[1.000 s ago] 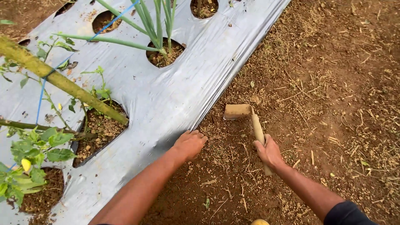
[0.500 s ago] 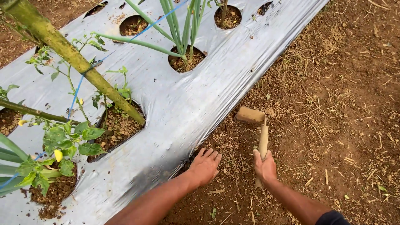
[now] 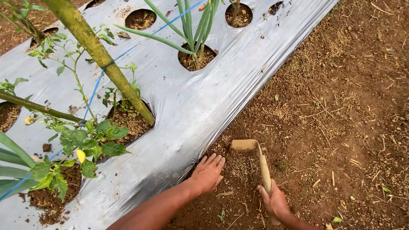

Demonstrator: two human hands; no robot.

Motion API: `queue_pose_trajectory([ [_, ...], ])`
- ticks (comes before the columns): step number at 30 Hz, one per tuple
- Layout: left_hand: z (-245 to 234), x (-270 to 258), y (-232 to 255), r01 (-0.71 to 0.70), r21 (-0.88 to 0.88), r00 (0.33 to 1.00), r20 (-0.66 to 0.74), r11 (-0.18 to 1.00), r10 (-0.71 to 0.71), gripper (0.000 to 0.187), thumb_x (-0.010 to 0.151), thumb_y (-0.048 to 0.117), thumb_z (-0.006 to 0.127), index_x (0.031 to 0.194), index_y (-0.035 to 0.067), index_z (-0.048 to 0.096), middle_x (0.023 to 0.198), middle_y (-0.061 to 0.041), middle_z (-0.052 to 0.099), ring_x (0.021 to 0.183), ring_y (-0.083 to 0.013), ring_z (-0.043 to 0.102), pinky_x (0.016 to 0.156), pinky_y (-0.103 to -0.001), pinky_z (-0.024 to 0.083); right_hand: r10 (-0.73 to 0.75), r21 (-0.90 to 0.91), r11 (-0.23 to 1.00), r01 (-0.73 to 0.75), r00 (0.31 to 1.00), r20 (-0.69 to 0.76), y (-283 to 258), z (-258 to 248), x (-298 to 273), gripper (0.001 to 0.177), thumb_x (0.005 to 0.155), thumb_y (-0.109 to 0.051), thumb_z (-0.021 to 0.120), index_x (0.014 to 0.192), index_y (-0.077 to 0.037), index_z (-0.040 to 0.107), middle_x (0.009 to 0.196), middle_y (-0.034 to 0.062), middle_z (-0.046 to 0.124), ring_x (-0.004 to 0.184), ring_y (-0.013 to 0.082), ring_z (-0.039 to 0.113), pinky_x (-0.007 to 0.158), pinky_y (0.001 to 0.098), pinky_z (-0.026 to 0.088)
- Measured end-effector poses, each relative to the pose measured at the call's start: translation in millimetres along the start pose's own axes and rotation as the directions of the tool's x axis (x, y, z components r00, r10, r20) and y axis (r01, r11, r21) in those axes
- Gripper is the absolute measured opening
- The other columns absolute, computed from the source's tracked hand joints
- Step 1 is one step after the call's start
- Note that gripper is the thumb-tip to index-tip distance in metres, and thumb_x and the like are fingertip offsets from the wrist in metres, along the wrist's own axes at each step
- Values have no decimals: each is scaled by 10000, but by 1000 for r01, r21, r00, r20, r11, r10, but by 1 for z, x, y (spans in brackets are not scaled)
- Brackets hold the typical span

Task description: The person uses a hand hoe to loosen soil and remove weeds from the path between raised garden beds. They then use their hands to clear dry leaves and debris from around the base of pepper and onion plants growing through plastic mulch.

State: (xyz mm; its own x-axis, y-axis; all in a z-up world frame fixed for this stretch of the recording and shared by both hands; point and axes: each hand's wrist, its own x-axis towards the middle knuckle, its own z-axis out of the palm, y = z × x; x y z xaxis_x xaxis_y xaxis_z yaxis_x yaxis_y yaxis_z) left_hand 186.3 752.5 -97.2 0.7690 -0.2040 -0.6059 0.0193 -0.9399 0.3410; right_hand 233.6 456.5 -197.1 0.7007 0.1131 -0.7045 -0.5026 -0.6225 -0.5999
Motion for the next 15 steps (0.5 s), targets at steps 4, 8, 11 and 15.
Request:
queue_pose_trajectory([
  [4, 12, 9, -3, -10, -6, 1000, 22, 1000, 11, 720, 1071, 252, 376, 1656, 97, -15, 1745, -152, -39, 1613, -313, -70, 1297, -464, -90, -22, -136, 990, 18, 999, -30, -23, -12, 0, 303, 1039, -371, 588, 1233, -143, 543, 797, 63, 606, 507, 151, 488, 382, 245, 454],
  [8, 7, 6, 2, 7, -15, 996, 89, 1000, -6, 728, 1071, 236, 393, 1662, 107, -13, 1744, -153, -58, 1616, -318, -77, 1292, -487, -78, -40, -32, 999, 35, 984, -174, -83, -24, 20, 229, 1051, -213, 612, 1231, -86, 549, 818, 85, 581, 535, 158, 466, 420, 277, 465],
  [11, 2, 1, 3, 28, -48, 991, 131, 998, -22, 735, 1074, 254, 395, 1663, 121, -26, 1747, -138, -80, 1617, -307, -84, 1295, -481, -70, -19, 12, 1000, 23, 966, -258, -131, -23, 21, 250, 1061, -214, 607, 1245, -73, 514, 863, 105, 605, 590, 177, 530, 454, 285, 483],
  [15, 9, 2, -3, 23, -57, 991, 133, 998, -16, 758, 1064, 271, 411, 1660, 112, -29, 1745, -144, -82, 1615, -319, -82, 1296, -480, -59, 10, 17, 1000, -6, 979, -202, -112, -7, 27, 209, 1089, -189, 583, 1229, -71, 482, 872, 88, 556, 565, 159, 463, 425, 270, 437],
])
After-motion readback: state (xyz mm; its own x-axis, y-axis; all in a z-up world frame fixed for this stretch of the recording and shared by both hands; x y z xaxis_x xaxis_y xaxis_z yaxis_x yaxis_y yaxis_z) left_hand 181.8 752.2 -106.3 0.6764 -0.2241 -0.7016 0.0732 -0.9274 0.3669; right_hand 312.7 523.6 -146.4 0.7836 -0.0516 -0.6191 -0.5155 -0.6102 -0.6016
